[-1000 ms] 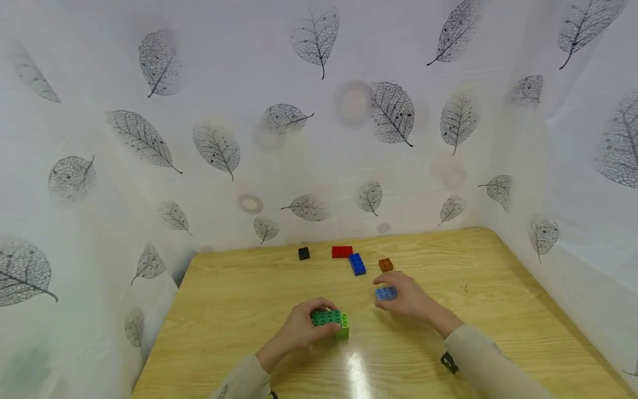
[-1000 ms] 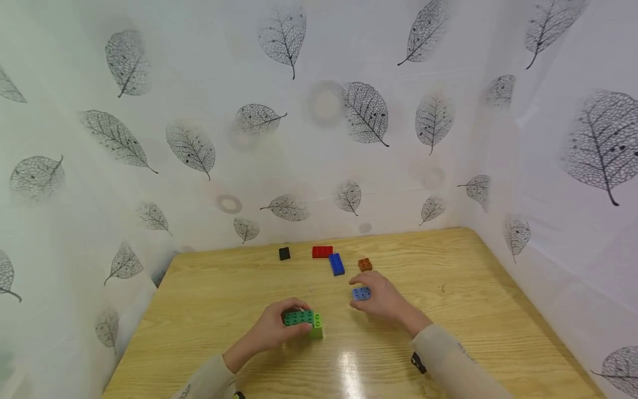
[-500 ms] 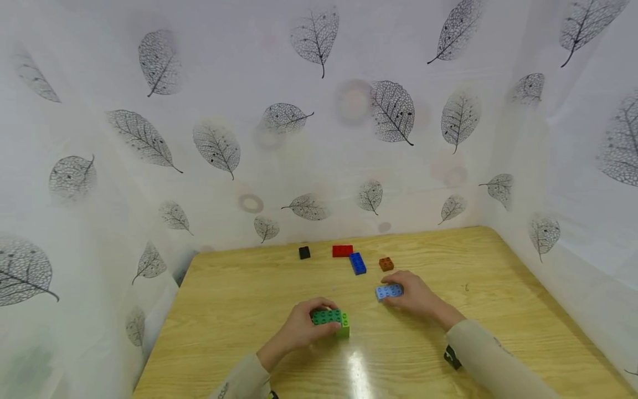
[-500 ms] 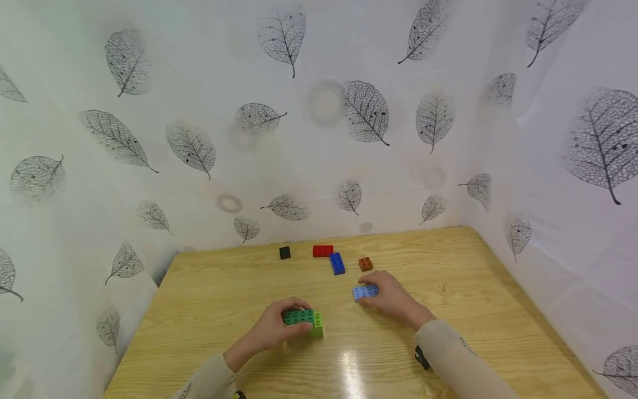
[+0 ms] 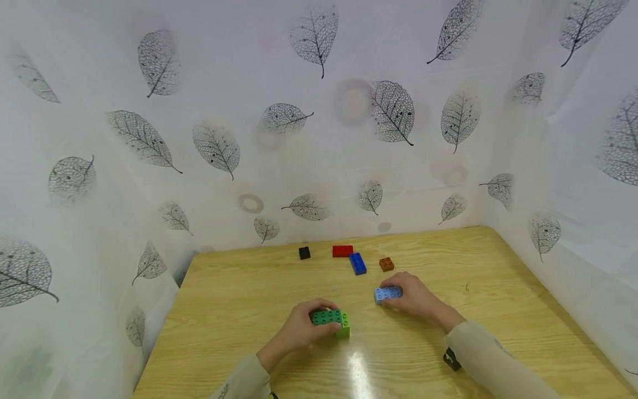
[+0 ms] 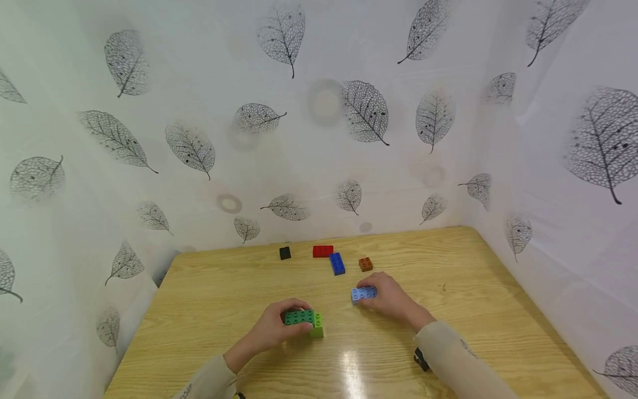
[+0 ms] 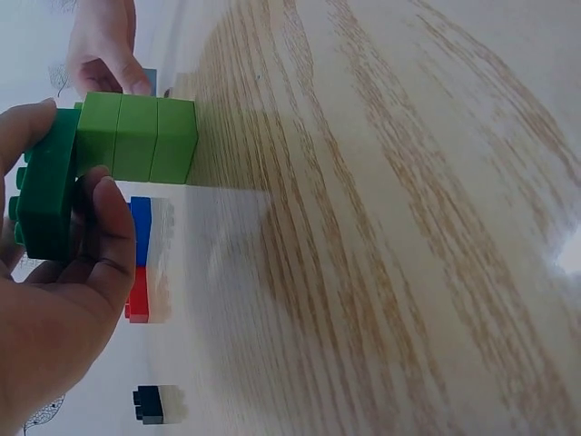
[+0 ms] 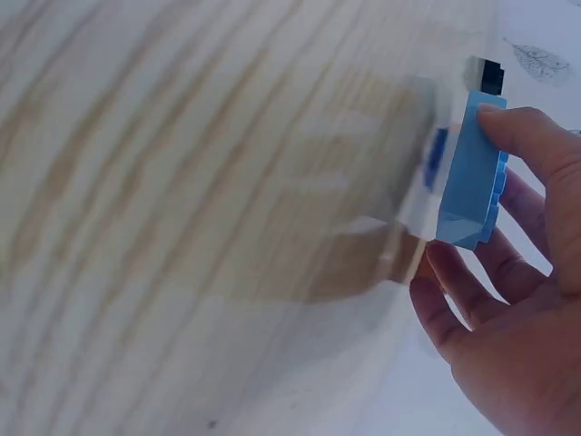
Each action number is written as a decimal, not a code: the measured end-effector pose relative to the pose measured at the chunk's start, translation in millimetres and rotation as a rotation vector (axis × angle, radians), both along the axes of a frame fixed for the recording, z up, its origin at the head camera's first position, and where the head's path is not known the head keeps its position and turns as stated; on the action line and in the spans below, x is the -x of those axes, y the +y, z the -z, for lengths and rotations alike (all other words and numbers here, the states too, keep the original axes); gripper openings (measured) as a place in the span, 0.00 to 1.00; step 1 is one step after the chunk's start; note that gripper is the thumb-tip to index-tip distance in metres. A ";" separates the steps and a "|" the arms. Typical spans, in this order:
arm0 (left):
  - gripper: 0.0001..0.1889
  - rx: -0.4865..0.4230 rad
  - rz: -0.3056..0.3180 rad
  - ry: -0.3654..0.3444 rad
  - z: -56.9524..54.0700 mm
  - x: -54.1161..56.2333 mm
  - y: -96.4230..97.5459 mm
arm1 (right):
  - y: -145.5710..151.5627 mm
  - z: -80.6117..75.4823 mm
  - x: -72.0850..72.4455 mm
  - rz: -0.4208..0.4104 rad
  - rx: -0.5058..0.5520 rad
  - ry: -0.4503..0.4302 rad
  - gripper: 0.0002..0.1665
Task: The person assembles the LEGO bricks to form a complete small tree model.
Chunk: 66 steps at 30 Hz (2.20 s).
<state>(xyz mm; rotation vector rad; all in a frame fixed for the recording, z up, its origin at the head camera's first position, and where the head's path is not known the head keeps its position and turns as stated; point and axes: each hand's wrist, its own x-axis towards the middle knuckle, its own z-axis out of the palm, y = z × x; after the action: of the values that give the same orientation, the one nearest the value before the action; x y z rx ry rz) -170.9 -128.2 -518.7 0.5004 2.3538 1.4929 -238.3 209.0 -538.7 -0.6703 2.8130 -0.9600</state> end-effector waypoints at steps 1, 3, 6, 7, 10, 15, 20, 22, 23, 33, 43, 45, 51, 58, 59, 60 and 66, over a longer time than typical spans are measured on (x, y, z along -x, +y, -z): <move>0.17 0.000 0.001 0.000 -0.2 0.0 0.0 | -1.0 -1.6 -1.0 -0.002 0.002 -0.003 0.25; 0.17 0.000 0.000 -0.001 0.1 0.3 -0.2 | -2.8 -4.8 -3.1 -0.008 0.012 -0.008 0.25; 0.17 0.003 -0.001 -0.003 1.9 0.8 -0.7 | -6.7 -10.3 -6.8 -0.024 0.039 -0.016 0.26; 0.17 0.003 -0.001 -0.004 3.0 1.3 -0.8 | -8.0 -12.6 -8.2 -0.034 0.049 -0.015 0.26; 0.16 0.006 -0.003 -0.006 5.1 1.9 -1.1 | -13.0 -19.1 -12.8 -0.056 0.073 -0.008 0.25; 0.17 0.015 -0.008 -0.008 5.5 2.8 -0.9 | -21.8 -27.8 -20.6 -0.089 0.089 0.013 0.21; 0.19 0.011 -0.001 -0.007 6.0 3.5 -0.8 | -29.2 -32.0 -25.0 -0.120 0.108 0.016 0.20; 0.19 0.010 0.002 -0.005 5.8 3.4 -0.8 | -31.6 -33.1 -26.5 -0.124 0.112 0.007 0.20; 0.19 0.011 0.003 -0.005 5.8 3.3 -0.9 | -32.8 -33.6 -27.3 -0.126 0.114 0.002 0.20; 0.19 0.011 0.001 -0.001 4.7 1.8 -0.4 | -44.5 -40.7 -35.8 -0.172 0.161 -0.008 0.18; 0.19 0.012 -0.003 0.003 4.4 2.1 -0.4 | -54.4 -43.8 -40.7 -0.216 0.179 -0.015 0.17; 0.19 0.012 -0.004 0.005 4.2 2.2 -0.3 | -56.3 -43.8 -41.5 -0.223 0.180 -0.018 0.17; 0.19 -0.001 -0.010 0.006 4.7 1.6 0.0 | -62.5 -42.8 -43.6 -0.250 0.190 -0.021 0.17; 0.17 -0.002 -0.021 0.003 5.2 1.5 0.2 | -66.6 -40.3 -43.6 -0.291 0.207 -0.002 0.16; 0.17 0.001 -0.022 0.002 5.2 1.6 0.2 | -67.0 -39.6 -43.4 -0.296 0.209 0.005 0.16; 0.17 0.003 -0.022 0.001 5.2 1.8 0.2 | -67.6 -39.4 -43.5 -0.301 0.211 0.015 0.16; 0.16 0.010 -0.018 -0.003 4.7 2.2 0.3 | -69.5 -39.9 -44.2 -0.303 0.214 0.010 0.16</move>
<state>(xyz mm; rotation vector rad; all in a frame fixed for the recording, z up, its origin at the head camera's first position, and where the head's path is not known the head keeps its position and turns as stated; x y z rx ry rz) -173.1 -127.9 -523.4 0.4758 2.3684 1.4884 -194.0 139.5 -498.8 -1.0905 2.5337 -1.2034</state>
